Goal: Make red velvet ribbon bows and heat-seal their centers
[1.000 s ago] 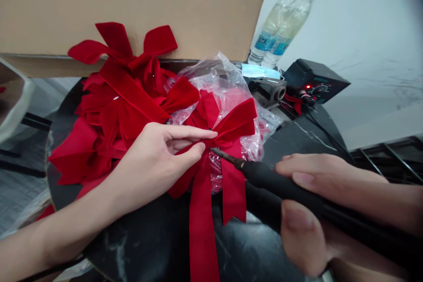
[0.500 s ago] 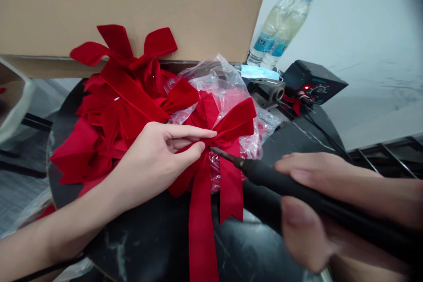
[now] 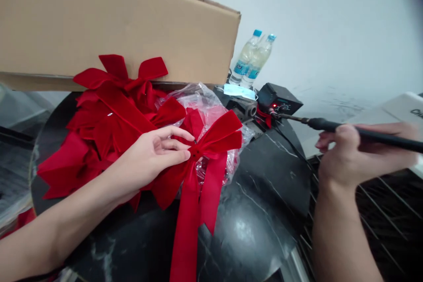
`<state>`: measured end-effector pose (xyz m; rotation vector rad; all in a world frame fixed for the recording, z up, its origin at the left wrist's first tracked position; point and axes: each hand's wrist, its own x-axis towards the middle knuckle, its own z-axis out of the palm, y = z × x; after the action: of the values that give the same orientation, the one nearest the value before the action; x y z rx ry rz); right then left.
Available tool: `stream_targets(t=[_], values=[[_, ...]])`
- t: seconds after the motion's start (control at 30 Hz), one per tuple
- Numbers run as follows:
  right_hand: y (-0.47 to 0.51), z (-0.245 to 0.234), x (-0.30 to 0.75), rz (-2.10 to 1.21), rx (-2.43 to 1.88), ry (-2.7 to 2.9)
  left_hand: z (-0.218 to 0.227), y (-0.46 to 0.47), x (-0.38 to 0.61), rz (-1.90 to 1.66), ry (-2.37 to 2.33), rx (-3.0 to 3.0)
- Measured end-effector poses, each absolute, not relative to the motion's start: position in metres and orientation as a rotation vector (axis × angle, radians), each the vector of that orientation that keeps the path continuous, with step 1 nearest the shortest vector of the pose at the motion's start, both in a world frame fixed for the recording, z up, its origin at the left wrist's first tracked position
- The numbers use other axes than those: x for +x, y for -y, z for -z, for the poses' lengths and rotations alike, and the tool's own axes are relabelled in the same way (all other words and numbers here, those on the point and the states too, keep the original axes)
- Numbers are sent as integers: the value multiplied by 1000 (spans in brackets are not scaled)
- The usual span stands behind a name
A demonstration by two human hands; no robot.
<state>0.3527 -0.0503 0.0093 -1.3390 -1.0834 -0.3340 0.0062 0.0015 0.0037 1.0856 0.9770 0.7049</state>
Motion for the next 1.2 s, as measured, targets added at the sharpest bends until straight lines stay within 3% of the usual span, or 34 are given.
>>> stream_targets(t=[0.8, 1.2], values=[[-25, 41, 371, -268, -1458, 1352, 7, 0, -1, -687, -731, 1131], [-33, 39, 378, -383, -1537, 1439, 8, 2, -3, -733, -645, 1299]])
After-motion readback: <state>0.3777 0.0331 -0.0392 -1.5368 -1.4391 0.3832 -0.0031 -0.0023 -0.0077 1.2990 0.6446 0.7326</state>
